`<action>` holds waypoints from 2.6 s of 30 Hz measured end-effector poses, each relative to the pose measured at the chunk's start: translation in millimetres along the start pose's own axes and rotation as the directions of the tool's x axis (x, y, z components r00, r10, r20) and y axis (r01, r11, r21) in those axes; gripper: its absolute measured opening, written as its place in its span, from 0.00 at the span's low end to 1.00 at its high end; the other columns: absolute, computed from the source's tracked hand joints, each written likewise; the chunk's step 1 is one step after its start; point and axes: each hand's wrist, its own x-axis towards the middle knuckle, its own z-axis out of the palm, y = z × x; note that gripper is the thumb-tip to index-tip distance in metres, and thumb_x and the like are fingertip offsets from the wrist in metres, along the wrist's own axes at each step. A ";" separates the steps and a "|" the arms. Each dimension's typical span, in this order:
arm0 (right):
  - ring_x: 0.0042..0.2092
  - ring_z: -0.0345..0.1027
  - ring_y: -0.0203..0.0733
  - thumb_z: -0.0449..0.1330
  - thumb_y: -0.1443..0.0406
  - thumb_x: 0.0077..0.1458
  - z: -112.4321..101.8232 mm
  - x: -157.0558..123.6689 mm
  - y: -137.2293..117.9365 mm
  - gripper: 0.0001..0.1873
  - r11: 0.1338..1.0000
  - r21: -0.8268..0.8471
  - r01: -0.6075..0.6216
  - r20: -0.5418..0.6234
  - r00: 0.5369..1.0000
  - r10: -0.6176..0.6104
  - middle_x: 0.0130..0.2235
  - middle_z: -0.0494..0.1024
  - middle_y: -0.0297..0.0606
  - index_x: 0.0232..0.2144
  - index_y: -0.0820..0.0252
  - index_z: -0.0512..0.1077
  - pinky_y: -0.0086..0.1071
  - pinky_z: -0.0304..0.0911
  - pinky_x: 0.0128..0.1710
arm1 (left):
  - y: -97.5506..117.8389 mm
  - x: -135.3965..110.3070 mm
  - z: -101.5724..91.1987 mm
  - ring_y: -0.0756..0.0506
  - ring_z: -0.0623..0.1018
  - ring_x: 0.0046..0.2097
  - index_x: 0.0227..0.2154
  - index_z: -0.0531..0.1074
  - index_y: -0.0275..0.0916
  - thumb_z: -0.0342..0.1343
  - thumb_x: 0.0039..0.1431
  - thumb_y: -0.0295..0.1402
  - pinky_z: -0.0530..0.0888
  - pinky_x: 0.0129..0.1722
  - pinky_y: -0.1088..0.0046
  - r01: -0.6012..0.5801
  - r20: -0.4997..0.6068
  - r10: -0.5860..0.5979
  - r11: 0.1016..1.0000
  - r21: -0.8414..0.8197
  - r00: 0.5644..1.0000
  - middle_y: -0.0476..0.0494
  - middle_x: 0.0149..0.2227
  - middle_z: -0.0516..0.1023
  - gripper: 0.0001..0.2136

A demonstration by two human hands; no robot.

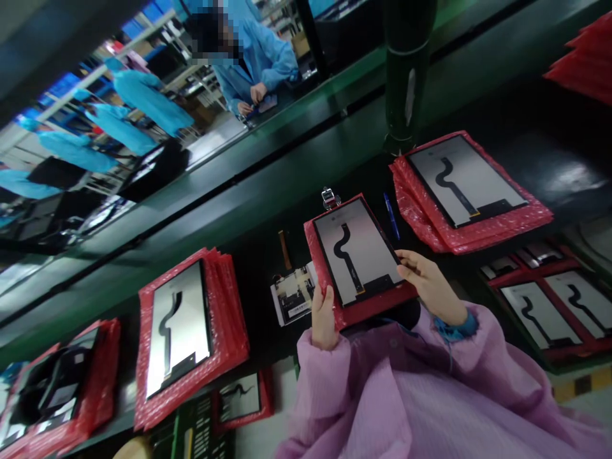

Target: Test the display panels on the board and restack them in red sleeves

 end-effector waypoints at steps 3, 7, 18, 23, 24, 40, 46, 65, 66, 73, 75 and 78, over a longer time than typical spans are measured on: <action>0.38 0.74 0.41 0.64 0.60 0.56 0.6 2.8 7.0 0.19 0.999 -0.019 0.032 0.002 1.000 -0.032 0.38 0.77 0.39 0.49 0.58 0.72 0.36 0.79 0.33 | -8.0 3.0 -5.4 0.44 0.77 0.61 0.55 0.74 0.50 0.65 0.58 0.42 0.73 0.63 0.67 0.018 0.015 -0.017 0.999 -0.035 1.000 0.46 0.58 0.78 0.22; 0.37 0.76 0.43 0.64 0.59 0.56 -1.0 9.4 10.4 0.19 0.993 -0.096 0.067 0.014 0.998 -0.066 0.38 0.78 0.39 0.49 0.58 0.72 0.39 0.80 0.33 | -7.8 6.3 -0.7 0.45 0.75 0.63 0.60 0.68 0.48 0.66 0.57 0.38 0.68 0.66 0.68 0.011 0.013 -0.011 1.000 -0.007 1.000 0.45 0.62 0.74 0.28; 0.46 0.72 0.55 0.56 0.59 0.62 -5.1 12.9 -2.6 0.17 0.404 -0.845 0.350 0.124 0.863 -0.489 0.44 0.77 0.50 0.46 0.62 0.77 0.55 0.70 0.51 | 16.6 -23.0 -14.8 0.38 0.77 0.56 0.54 0.74 0.45 0.57 0.66 0.41 0.77 0.53 0.61 -0.457 0.034 0.547 0.662 0.594 0.836 0.36 0.57 0.75 0.16; 0.52 0.72 0.51 0.53 0.59 0.67 5.6 11.9 -31.1 0.18 0.307 -0.771 0.558 0.398 0.799 -0.452 0.50 0.78 0.47 0.52 0.60 0.74 0.47 0.70 0.54 | 58.7 25.3 -44.1 0.37 0.77 0.50 0.45 0.76 0.40 0.52 0.67 0.37 0.75 0.55 0.57 -0.495 0.134 0.686 0.362 0.790 0.715 0.36 0.46 0.79 0.11; 0.53 0.73 0.50 0.53 0.58 0.67 10.8 19.3 -39.6 0.18 0.302 -0.736 0.606 0.476 0.780 -0.406 0.51 0.78 0.46 0.54 0.60 0.73 0.46 0.70 0.54 | 67.4 41.4 -45.5 0.36 0.76 0.52 0.45 0.76 0.38 0.52 0.66 0.36 0.73 0.57 0.54 -0.445 0.133 0.665 0.325 0.834 0.735 0.34 0.47 0.78 0.11; 0.69 0.57 0.63 0.64 0.53 0.60 64.9 130.0 -41.2 0.40 0.103 -0.681 0.725 0.694 0.685 -0.222 0.66 0.65 0.59 0.66 0.72 0.61 0.56 0.57 0.68 | 82.2 148.0 -43.7 0.46 0.79 0.40 0.56 0.62 0.37 0.57 0.52 0.19 0.75 0.49 0.66 -0.318 -0.118 0.477 0.730 0.605 0.871 0.49 0.35 0.76 0.27; 0.73 0.49 0.65 0.66 0.54 0.59 66.7 120.9 -32.9 0.46 0.088 -0.686 0.723 0.702 0.688 -0.185 0.71 0.57 0.61 0.70 0.68 0.55 0.61 0.52 0.70 | 79.3 162.3 -50.4 0.50 0.80 0.37 0.54 0.68 0.41 0.64 0.61 0.34 0.76 0.44 0.73 -0.507 -0.139 0.535 0.840 0.194 0.833 0.50 0.35 0.79 0.20; 0.64 0.63 0.54 0.60 0.62 0.61 84.4 97.0 -40.8 0.39 0.486 -0.592 0.643 0.617 0.750 -0.239 0.66 0.60 0.49 0.71 0.54 0.52 0.52 0.65 0.62 | 95.1 130.3 -44.9 0.50 0.81 0.34 0.32 0.76 0.37 0.61 0.67 0.37 0.78 0.41 0.73 -0.592 0.196 0.561 0.784 0.186 0.804 0.47 0.31 0.80 0.10; 0.65 0.62 0.54 0.59 0.60 0.63 85.6 97.6 -39.0 0.43 0.566 -0.549 0.616 0.605 0.759 -0.240 0.69 0.55 0.49 0.73 0.52 0.45 0.52 0.66 0.61 | 95.1 129.3 -45.1 0.51 0.80 0.33 0.32 0.76 0.37 0.61 0.67 0.38 0.77 0.39 0.74 -0.600 0.232 0.559 0.777 0.189 0.796 0.47 0.30 0.80 0.11; 0.64 0.65 0.51 0.48 0.43 0.68 95.9 94.0 -37.5 0.28 0.841 -0.303 0.448 0.688 0.714 -0.132 0.60 0.73 0.42 0.57 0.50 0.71 0.51 0.58 0.68 | 91.8 127.3 -45.4 0.51 0.78 0.30 0.37 0.78 0.39 0.56 0.68 0.46 0.76 0.33 0.72 -0.723 0.523 0.560 0.669 0.172 0.643 0.48 0.29 0.80 0.15; 0.61 0.67 0.50 0.43 0.44 0.70 98.3 94.1 -40.9 0.28 0.810 -0.308 0.499 0.709 0.688 -0.154 0.53 0.77 0.42 0.40 0.55 0.75 0.50 0.56 0.68 | 92.9 124.9 -45.1 0.49 0.79 0.33 0.33 0.76 0.39 0.53 0.70 0.44 0.76 0.39 0.69 -0.762 0.565 0.549 0.596 0.252 0.616 0.47 0.30 0.80 0.16; 0.54 0.69 0.48 0.47 0.49 0.71 99.9 99.7 -43.0 0.25 0.687 -0.319 0.653 0.781 0.592 -0.200 0.49 0.78 0.42 0.31 0.57 0.69 0.48 0.61 0.61 | 95.5 121.1 -44.3 0.48 0.78 0.36 0.31 0.75 0.40 0.51 0.71 0.41 0.73 0.51 0.62 -0.813 0.635 0.512 0.431 0.392 0.578 0.48 0.30 0.80 0.15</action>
